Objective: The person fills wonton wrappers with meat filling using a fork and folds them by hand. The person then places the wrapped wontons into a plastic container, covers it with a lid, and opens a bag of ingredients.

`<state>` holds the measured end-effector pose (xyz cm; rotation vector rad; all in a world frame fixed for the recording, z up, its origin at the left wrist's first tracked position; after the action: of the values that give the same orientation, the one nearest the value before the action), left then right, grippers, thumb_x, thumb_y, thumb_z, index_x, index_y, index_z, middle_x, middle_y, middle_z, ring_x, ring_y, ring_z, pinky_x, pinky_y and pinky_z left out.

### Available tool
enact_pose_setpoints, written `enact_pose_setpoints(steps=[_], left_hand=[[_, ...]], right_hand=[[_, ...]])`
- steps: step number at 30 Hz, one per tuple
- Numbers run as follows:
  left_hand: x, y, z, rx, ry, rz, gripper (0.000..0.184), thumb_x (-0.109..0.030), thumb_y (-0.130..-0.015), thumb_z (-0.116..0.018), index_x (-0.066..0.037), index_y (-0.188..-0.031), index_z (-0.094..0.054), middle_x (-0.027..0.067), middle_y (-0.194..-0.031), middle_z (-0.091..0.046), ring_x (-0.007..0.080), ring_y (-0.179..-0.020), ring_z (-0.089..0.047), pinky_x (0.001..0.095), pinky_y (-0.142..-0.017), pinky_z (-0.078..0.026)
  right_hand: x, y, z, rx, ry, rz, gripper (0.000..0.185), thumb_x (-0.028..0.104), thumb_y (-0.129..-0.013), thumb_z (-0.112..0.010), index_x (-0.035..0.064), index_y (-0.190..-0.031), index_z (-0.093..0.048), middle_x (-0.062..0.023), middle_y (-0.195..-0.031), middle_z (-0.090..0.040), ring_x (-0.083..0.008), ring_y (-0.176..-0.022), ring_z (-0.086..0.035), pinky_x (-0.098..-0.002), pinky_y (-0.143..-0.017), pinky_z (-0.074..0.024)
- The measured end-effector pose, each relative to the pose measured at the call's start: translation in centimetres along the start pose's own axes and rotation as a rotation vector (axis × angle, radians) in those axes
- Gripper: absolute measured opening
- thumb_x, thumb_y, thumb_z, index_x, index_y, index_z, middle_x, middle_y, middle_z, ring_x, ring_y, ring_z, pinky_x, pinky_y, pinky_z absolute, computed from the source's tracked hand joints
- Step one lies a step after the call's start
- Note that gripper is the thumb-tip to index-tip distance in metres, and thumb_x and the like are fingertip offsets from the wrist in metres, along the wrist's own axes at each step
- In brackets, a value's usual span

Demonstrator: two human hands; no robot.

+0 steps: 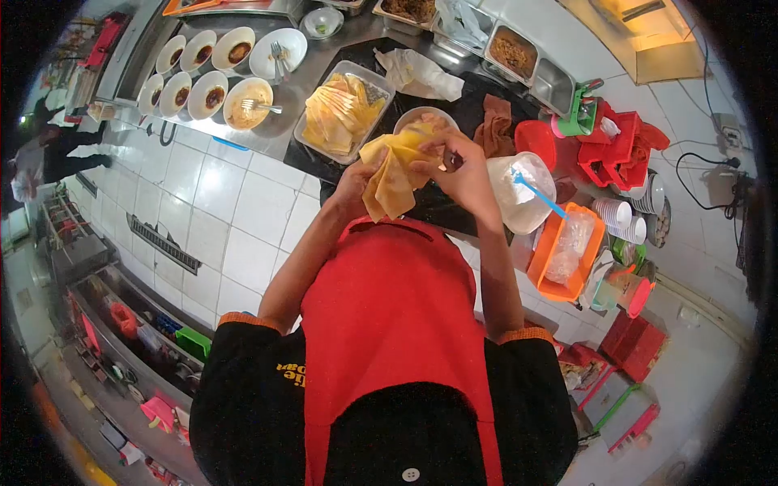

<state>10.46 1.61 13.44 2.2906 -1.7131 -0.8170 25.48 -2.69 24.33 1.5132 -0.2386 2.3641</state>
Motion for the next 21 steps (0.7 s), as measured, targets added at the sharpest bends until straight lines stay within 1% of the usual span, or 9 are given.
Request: enact_pose_setpoints(steps=[4, 6, 9, 11, 14, 15, 16, 18, 21], left_hand=[[0.0, -0.6, 0.8, 0.0, 0.028, 0.011, 0.039, -0.03, -0.103, -0.046, -0.004, -0.132, -0.05, 0.0122, -0.118, -0.063, 0.0221, -0.102, -0.066, 0.0384, -0.088, -0.055], [-0.9, -1.3, 1.7, -0.124, 0.022, -0.136, 0.039, -0.029, -0.103, -0.046, -0.003, -0.132, -0.049, 0.013, -0.12, -0.062, 0.0242, -0.105, -0.065, 0.0397, -0.091, -0.054], [-1.7, -1.9, 1.7, -0.122, 0.054, -0.194, 0.042, -0.03, -0.104, -0.043, -0.002, -0.134, -0.048, 0.0143, -0.125, -0.06, 0.0282, -0.109, -0.064, 0.0422, -0.096, -0.053], [-2.3, -1.7, 1.1, -0.049, 0.073, -0.17, 0.044, -0.033, -0.104, -0.04, -0.002, -0.135, -0.047, 0.015, -0.127, -0.059, 0.0299, -0.112, -0.062, 0.0438, -0.098, -0.051], [-2.6, -1.7, 1.3, 0.042, 0.151, -0.165, 0.048, -0.036, -0.104, -0.037, -0.002, -0.137, -0.046, 0.0165, -0.131, -0.057, 0.0325, -0.116, -0.06, 0.0467, -0.101, -0.049], [-2.6, -1.7, 1.8, 0.064, 0.207, -0.18, 0.05, -0.038, -0.104, -0.036, -0.003, -0.138, -0.045, 0.0172, -0.132, -0.057, 0.0333, -0.118, -0.059, 0.0479, -0.102, -0.048], [-2.4, -1.5, 2.5, 0.056, 0.212, -0.18, 0.05, -0.038, -0.104, -0.036, -0.003, -0.138, -0.045, 0.0172, -0.132, -0.057, 0.0333, -0.118, -0.059, 0.0479, -0.102, -0.048], [-2.3, -1.0, 4.1, 0.1, 0.239, -0.189, 0.049, -0.035, -0.104, -0.037, -0.002, -0.139, -0.044, 0.0174, -0.133, -0.056, 0.034, -0.12, -0.058, 0.0485, -0.103, -0.047], [0.0, -1.2, 8.6, 0.089, 0.304, -0.076, 0.046, -0.029, -0.104, -0.036, -0.003, -0.141, -0.042, 0.0175, -0.137, -0.053, 0.0342, -0.122, -0.056, 0.0488, -0.104, -0.046]], right_hand=[[-1.0, -0.2, -1.0, -0.052, -0.012, 0.068, 0.025, 0.011, -0.075, -0.083, 0.0012, -0.089, -0.065, 0.0008, -0.078, -0.06, -0.0063, -0.06, -0.045, -0.0227, -0.054, -0.0363], [0.4, 0.2, -0.8, -0.088, 0.026, 0.111, 0.023, 0.006, -0.076, -0.081, 0.0013, -0.089, -0.063, 0.004, -0.077, -0.057, -0.004, -0.06, -0.041, -0.0197, -0.055, -0.0343], [2.2, 1.3, -2.0, -0.068, 0.008, 0.105, 0.026, 0.006, -0.075, -0.081, 0.0008, -0.095, -0.064, 0.0007, -0.085, -0.063, -0.0062, -0.065, -0.048, -0.0207, -0.059, -0.0397], [3.1, 2.4, -4.6, 0.137, -0.025, 0.154, 0.031, 0.004, -0.076, -0.08, 0.0008, -0.104, -0.066, -0.0013, -0.097, -0.067, -0.0075, -0.073, -0.055, -0.0218, -0.065, -0.0437], [5.7, 3.8, -5.5, 0.322, -0.199, 0.1, 0.031, 0.005, -0.078, -0.078, 0.0035, -0.108, -0.069, -0.0048, -0.088, -0.066, -0.0111, -0.068, -0.058, -0.024, -0.062, -0.0463], [5.4, 4.0, -5.0, 0.253, -0.312, 0.209, 0.029, 0.001, -0.084, -0.07, 0.0034, -0.113, -0.068, -0.0071, -0.092, -0.068, -0.0134, -0.079, -0.062, -0.0255, -0.068, -0.0492], [4.3, 4.1, -4.6, 0.258, -0.315, 0.204, 0.029, 0.001, -0.084, -0.07, 0.0034, -0.113, -0.068, -0.0071, -0.092, -0.068, -0.0134, -0.079, -0.062, -0.0255, -0.068, -0.0492], [-1.0, 3.7, -1.6, 0.089, -0.313, -0.094, 0.026, 0.002, -0.089, -0.064, 0.0026, -0.115, -0.068, -0.0098, -0.098, -0.069, -0.0168, -0.087, -0.063, -0.0296, -0.073, -0.0506], [-7.3, 2.6, 0.5, -0.051, -0.001, -0.097, 0.025, 0.005, -0.09, -0.061, 0.0057, -0.113, -0.07, -0.0092, -0.1, -0.07, -0.0166, -0.086, -0.065, -0.0288, -0.072, -0.05]])
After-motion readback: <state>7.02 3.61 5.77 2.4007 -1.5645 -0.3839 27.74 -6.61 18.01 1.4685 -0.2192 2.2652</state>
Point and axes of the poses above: each hand's wrist, its own y-axis away from the middle knuckle, its own z-axis out of the back of the hand, x = y × z, the point moved 9 cm from there along -y, towards the middle knuckle
